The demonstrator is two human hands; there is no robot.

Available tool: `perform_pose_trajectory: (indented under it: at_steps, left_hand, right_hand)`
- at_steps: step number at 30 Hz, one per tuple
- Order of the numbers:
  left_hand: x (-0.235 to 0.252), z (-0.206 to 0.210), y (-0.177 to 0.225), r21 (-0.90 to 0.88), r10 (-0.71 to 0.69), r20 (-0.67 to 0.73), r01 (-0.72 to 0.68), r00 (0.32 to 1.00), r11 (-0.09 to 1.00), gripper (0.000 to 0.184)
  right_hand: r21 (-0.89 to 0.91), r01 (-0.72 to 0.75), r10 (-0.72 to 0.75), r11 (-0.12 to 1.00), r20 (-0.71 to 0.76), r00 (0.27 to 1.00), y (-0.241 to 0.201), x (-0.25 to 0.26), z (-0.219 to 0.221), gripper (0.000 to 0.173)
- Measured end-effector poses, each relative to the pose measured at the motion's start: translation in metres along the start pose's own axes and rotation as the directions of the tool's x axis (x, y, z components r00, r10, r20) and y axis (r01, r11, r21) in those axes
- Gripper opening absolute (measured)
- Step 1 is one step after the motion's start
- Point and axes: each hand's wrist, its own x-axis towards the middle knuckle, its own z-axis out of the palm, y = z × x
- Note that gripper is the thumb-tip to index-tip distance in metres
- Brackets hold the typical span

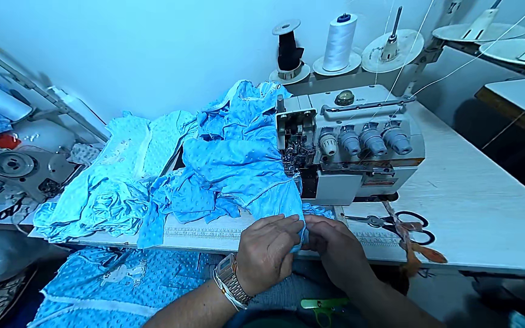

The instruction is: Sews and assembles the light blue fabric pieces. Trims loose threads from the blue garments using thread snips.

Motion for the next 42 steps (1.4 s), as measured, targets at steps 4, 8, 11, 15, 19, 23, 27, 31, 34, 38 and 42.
perform_pose_trajectory:
  at_steps: [4, 8, 11, 15, 19, 23, 27, 31, 34, 38, 42]
  left_hand:
    - [-0.004, 0.001, -0.009, -0.079, 0.074, 0.149, -0.062, 0.986, 0.995, 0.016]
    - [-0.003, -0.010, -0.026, -0.269, 0.121, 0.240, -0.053, 0.963, 0.962, 0.032]
    - [0.007, -0.017, -0.049, -0.113, -0.060, 0.162, 0.079, 0.985, 0.990, 0.040]
    - [0.022, -0.013, -0.076, -0.135, -0.077, 0.152, 0.098, 0.985, 0.986, 0.029]
    - [0.030, -0.011, -0.112, -0.242, -0.031, 0.205, 0.082, 0.978, 0.967, 0.024]
    - [0.042, -0.006, -0.151, -0.284, 0.021, 0.234, 0.047, 0.972, 0.958, 0.027]
    - [0.060, -0.011, -0.151, -0.172, 0.002, 0.301, 0.052, 0.954, 0.984, 0.028]
    - [0.066, -0.036, -0.080, -0.056, -0.181, 0.502, 0.240, 0.846, 0.969, 0.030]
    - [0.048, -0.039, -0.046, 0.120, -0.311, 0.571, 0.297, 0.760, 0.947, 0.047]
    - [0.016, -0.033, -0.040, 0.056, -0.269, 0.458, 0.275, 0.847, 0.960, 0.013]
    - [-0.002, -0.026, -0.035, -0.013, -0.202, 0.286, 0.214, 0.937, 0.977, 0.012]
  right_hand:
    - [-0.048, -0.010, 0.009, 0.999, -0.016, 1.000, -0.005, 0.004, 0.000, 0.044]
    - [-0.132, 0.083, -0.088, 0.988, -0.028, 0.996, 0.003, 0.009, -0.005, 0.032]
    - [-0.107, 0.160, -0.165, 0.981, -0.045, 0.985, 0.007, 0.007, -0.007, 0.027]
    - [-0.042, 0.164, -0.167, 0.986, -0.088, 0.982, 0.015, 0.013, -0.007, 0.025]
    - [-0.046, 0.130, -0.134, 0.991, -0.097, 0.986, 0.012, 0.026, 0.003, 0.024]
    - [-0.066, 0.111, -0.120, 0.992, -0.155, 0.981, 0.007, 0.036, 0.019, 0.019]
    - [-0.055, 0.074, -0.084, 0.996, -0.217, 0.973, 0.005, 0.034, 0.030, 0.013]
    - [0.001, 0.053, -0.052, 0.999, -0.220, 0.974, 0.009, 0.028, 0.031, 0.007]
    - [0.003, 0.096, -0.094, 0.995, -0.184, 0.978, 0.016, 0.023, 0.031, 0.006]
    - [-0.049, 0.138, -0.143, 0.989, -0.138, 0.980, 0.023, 0.008, 0.028, 0.033]
    - [-0.070, 0.125, -0.134, 0.990, -0.154, 0.979, 0.026, -0.001, 0.029, 0.032]
